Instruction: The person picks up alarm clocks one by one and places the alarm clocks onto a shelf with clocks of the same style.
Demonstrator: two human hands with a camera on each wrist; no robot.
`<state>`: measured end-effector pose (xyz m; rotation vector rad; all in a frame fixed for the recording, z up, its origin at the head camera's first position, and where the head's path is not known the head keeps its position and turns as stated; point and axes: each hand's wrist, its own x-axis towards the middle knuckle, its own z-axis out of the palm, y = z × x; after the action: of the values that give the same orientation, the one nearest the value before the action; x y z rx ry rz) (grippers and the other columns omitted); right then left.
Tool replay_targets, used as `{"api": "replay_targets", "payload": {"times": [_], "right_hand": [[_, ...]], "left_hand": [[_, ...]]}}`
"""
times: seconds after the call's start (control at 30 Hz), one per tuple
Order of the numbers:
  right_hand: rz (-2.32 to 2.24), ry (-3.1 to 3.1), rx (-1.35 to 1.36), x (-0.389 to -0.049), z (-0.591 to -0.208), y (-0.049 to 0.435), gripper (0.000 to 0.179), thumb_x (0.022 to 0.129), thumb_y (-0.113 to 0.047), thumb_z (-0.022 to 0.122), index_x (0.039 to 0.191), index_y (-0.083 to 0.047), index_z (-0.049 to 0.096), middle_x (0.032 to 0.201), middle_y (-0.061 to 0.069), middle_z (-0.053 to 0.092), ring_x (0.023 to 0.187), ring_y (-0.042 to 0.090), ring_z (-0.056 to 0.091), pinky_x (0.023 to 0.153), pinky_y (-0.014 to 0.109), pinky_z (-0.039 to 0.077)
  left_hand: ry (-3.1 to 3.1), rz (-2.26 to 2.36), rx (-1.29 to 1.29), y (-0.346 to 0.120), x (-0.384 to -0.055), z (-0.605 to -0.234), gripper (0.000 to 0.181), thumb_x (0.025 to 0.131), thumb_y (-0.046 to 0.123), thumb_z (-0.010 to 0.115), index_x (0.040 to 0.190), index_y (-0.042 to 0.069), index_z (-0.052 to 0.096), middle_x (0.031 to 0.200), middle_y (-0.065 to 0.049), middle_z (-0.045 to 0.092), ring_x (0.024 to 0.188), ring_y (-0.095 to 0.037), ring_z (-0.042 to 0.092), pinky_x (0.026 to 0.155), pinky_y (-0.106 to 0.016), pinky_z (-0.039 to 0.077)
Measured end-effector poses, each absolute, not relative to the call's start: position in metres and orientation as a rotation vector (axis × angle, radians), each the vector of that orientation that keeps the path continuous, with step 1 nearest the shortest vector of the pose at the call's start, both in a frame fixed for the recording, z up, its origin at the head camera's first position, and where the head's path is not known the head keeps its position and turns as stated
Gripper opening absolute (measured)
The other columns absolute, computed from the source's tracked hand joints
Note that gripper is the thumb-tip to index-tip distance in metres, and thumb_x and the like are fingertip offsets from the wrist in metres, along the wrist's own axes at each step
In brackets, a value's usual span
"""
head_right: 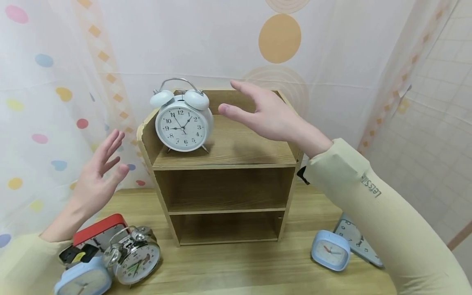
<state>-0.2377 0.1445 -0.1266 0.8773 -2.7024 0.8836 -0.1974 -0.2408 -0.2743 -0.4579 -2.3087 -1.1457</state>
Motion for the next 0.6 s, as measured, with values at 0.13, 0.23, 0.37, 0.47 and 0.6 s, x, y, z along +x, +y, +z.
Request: {"api": "replay_targets", "payload": {"times": [0.13,0.23,0.37,0.47,0.6], "right_hand": [[0.867,-2.697,0.823,-0.23,-0.13,0.156,0.076,0.106,-0.052,0.056,0.168,-0.022,0.026,0.176,-0.006,0.025,0.166,0.021,0.02,0.137,0.05,0.019],[0.856,-2.688,0.783,-0.224,-0.132,0.165,0.076,0.106,-0.053,0.056,0.168,-0.023,0.026,0.176,-0.005,0.025,0.166,0.021,0.021,0.136,0.052,0.02],[0.872,-2.654,0.748,-0.22,-0.135,0.177,0.076,0.106,-0.05,0.058,0.168,-0.022,0.026,0.176,-0.003,0.025,0.166,0.021,0.019,0.136,0.053,0.02],[0.885,-2.625,0.73,-0.218,-0.137,0.187,0.076,0.105,-0.049,0.059,0.168,-0.021,0.026,0.177,-0.002,0.024,0.167,0.021,0.018,0.137,0.052,0.017],[0.892,-2.595,0.707,-0.217,-0.141,0.197,0.077,0.105,-0.05,0.06,0.168,-0.021,0.027,0.176,-0.001,0.025,0.167,0.022,0.017,0.137,0.053,0.015]], "left_hand": [[-2.336,-1.086,-0.471,-0.247,-0.193,-0.281,0.078,0.102,0.023,0.067,0.164,0.045,0.026,0.174,0.005,0.033,0.158,-0.025,0.039,0.12,-0.014,0.04],[-2.394,-1.048,-0.456,-0.251,-0.188,-0.284,0.081,0.101,0.025,0.068,0.165,0.047,0.022,0.175,0.004,0.03,0.148,-0.05,0.045,0.117,-0.053,0.05],[-2.465,-1.003,-0.425,-0.257,-0.184,-0.288,0.084,0.101,0.029,0.068,0.166,0.048,0.018,0.176,-0.001,0.028,0.136,-0.067,0.048,0.101,-0.082,0.042],[-2.5,-0.994,-0.407,-0.263,-0.182,-0.293,0.085,0.101,0.029,0.069,0.166,0.046,0.018,0.176,-0.006,0.027,0.134,-0.07,0.047,0.101,-0.084,0.038],[-2.553,-0.946,-0.39,-0.272,-0.179,-0.302,0.088,0.1,0.03,0.071,0.169,0.039,0.016,0.175,-0.013,0.028,0.133,-0.069,0.047,0.101,-0.082,0.039]]}}
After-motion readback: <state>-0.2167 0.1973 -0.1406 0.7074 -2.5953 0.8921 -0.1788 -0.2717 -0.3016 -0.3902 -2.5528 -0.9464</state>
